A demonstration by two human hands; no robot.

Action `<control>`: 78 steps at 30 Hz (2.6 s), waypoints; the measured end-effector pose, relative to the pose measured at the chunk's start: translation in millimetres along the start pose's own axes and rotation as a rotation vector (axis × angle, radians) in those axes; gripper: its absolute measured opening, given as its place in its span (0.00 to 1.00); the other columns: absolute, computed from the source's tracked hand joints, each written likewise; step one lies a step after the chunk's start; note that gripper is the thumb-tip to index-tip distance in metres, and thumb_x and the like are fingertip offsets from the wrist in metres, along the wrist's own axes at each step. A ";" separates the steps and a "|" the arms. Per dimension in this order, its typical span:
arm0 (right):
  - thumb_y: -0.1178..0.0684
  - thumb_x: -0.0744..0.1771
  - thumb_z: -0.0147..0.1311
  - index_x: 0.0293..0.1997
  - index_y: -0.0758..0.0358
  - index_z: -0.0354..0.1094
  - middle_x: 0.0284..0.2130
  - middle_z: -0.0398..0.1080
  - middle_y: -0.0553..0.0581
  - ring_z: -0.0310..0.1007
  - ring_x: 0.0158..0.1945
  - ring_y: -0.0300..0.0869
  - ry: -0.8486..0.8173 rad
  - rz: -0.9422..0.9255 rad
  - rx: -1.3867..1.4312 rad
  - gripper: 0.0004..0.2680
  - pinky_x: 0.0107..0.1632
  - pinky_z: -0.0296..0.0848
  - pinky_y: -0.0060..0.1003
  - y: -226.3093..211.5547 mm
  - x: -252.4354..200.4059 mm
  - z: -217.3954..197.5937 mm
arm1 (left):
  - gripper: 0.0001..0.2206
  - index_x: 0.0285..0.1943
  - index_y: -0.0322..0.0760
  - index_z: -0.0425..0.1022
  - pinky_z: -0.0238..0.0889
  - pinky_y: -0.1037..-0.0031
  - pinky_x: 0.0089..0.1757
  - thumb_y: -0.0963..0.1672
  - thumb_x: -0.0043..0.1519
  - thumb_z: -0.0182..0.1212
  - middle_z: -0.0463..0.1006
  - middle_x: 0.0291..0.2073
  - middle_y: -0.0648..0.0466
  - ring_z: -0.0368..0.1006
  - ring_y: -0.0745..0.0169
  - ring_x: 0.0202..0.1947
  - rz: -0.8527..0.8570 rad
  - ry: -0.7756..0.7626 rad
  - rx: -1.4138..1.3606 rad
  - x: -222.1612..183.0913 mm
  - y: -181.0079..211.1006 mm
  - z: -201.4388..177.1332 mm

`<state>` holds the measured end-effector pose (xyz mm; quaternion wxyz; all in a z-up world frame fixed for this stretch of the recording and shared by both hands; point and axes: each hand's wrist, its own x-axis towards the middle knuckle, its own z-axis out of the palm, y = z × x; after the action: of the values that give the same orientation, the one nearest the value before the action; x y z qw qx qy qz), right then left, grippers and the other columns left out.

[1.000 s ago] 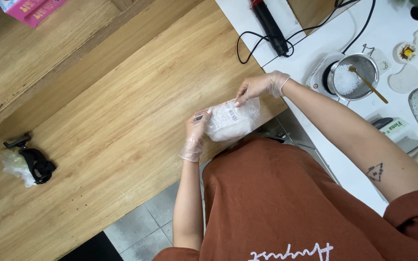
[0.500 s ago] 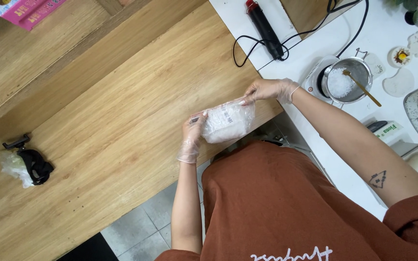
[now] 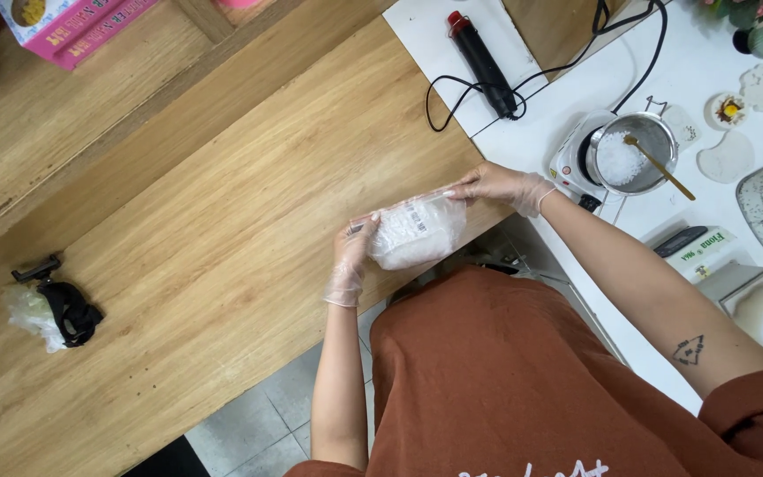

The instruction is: Measuring wax pellets from a plastic bag into a small metal pot using a spoon, then sealing and storing the bag.

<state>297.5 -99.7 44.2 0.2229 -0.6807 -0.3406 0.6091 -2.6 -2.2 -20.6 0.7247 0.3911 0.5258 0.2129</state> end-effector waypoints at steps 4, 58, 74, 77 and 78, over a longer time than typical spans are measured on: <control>0.35 0.61 0.60 0.50 0.58 0.76 0.42 0.78 0.55 0.74 0.48 0.40 0.005 0.103 -0.138 0.20 0.56 0.71 0.35 -24.5 -6.3 3.1 | 0.11 0.46 0.33 0.82 0.71 0.73 0.43 0.45 0.59 0.69 0.85 0.37 0.51 0.78 0.64 0.38 0.009 -0.069 0.188 -20.5 43.9 0.8; 0.33 0.72 0.20 0.78 0.59 0.33 0.77 0.34 0.62 0.28 0.79 0.50 0.455 -0.498 -0.913 0.27 0.75 0.29 0.56 -135.9 65.6 93.8 | 0.19 0.68 0.31 0.63 0.70 0.67 0.47 0.46 0.72 0.41 0.75 0.49 0.46 0.74 0.59 0.44 0.532 0.517 0.210 -92.4 24.9 -57.0; 0.40 0.72 0.32 0.69 0.52 0.59 0.71 0.54 0.59 0.49 0.74 0.51 0.481 -0.392 -0.792 0.19 0.74 0.47 0.56 -102.2 103.3 83.6 | 0.27 0.67 0.35 0.65 0.66 0.65 0.54 0.56 0.66 0.50 0.74 0.59 0.48 0.73 0.56 0.56 -0.496 -0.371 -0.396 -106.8 -12.8 50.9; 0.36 0.71 0.34 0.68 0.52 0.59 0.62 0.65 0.60 0.63 0.65 0.51 0.339 -0.052 -0.615 0.20 0.67 0.61 0.53 -104.8 104.9 75.9 | 0.25 0.68 0.39 0.62 0.66 0.63 0.58 0.53 0.65 0.56 0.69 0.63 0.52 0.68 0.56 0.63 -0.529 -0.411 -0.609 -69.0 -44.4 68.0; 0.34 0.71 0.37 0.69 0.55 0.58 0.56 0.71 0.63 0.71 0.58 0.54 0.349 0.077 -0.491 0.22 0.64 0.69 0.51 -105.2 100.0 73.8 | 0.25 0.68 0.41 0.62 0.65 0.62 0.59 0.51 0.63 0.58 0.67 0.65 0.55 0.65 0.57 0.66 -0.467 -0.400 -0.627 -56.4 -59.5 74.0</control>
<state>207.5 35.9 40.3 0.0834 -0.8210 -0.4081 0.3905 39.9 -104.0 -23.6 0.9245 0.0562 0.3596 0.1128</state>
